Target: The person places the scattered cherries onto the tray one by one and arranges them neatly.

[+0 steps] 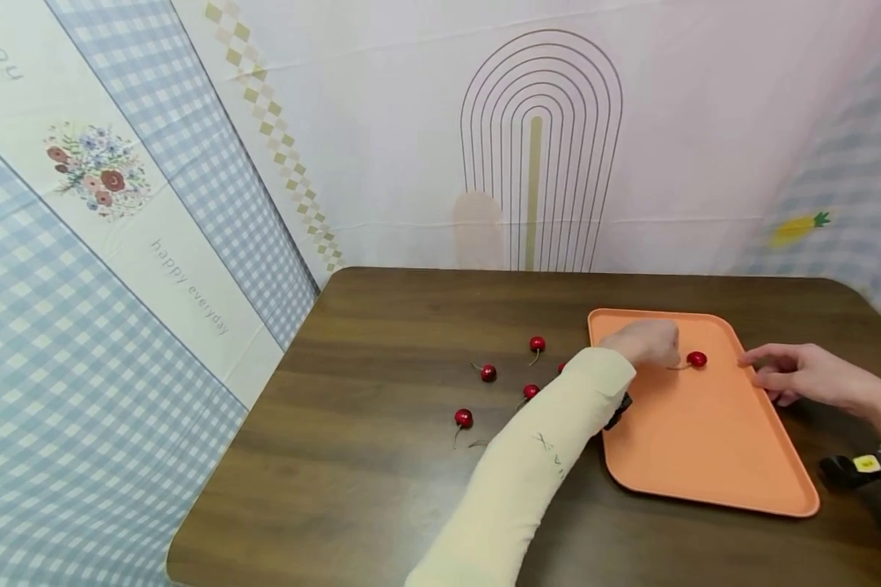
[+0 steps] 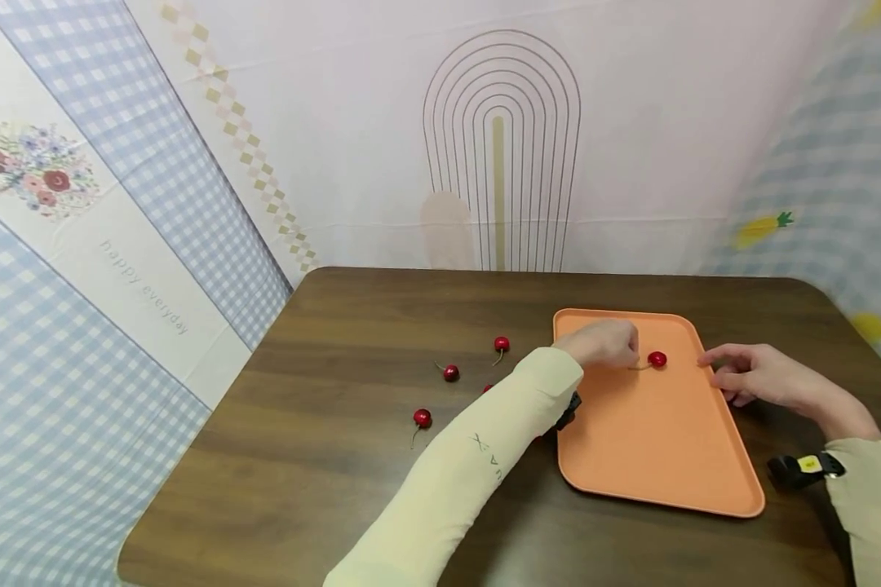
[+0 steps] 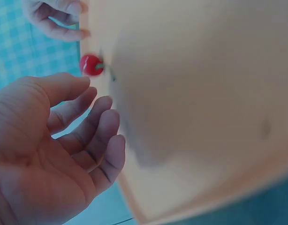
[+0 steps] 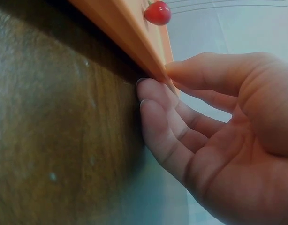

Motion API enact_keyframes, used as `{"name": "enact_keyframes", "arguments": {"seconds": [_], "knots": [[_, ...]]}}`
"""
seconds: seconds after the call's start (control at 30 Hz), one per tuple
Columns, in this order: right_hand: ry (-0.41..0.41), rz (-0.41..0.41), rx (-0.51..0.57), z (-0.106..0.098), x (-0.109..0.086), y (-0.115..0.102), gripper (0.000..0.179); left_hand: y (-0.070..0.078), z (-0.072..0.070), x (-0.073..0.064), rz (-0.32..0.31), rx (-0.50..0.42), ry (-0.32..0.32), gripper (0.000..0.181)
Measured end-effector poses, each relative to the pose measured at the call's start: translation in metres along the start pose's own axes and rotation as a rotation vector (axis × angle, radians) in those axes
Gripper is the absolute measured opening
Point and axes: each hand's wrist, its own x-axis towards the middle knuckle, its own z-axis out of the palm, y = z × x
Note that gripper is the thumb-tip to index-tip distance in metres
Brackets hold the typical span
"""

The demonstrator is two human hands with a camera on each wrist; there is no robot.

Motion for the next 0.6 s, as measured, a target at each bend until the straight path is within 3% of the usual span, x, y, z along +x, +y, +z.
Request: {"name": "enact_keyframes", "arguments": {"seconds": [0.07,0.3,0.4,0.6], "knots": [[0.009,0.009,-0.006,-0.001,-0.002,0.001,0.050,0.001,-0.007,-0.002,0.049,0.007,0.002,0.043],[0.011,0.001,0.016,-0.001,-0.002,0.003,0.051,-0.002,-0.028,-0.022,0.098,0.094,-0.014,0.024],[0.015,-0.001,0.012,0.000,-0.003,0.003,0.050,-0.008,-0.036,-0.033,0.130,0.137,0.028,0.014],[0.019,-0.009,0.014,-0.001,-0.002,0.003,0.049,-0.032,-0.055,-0.057,0.176,0.197,0.115,0.012]]}}
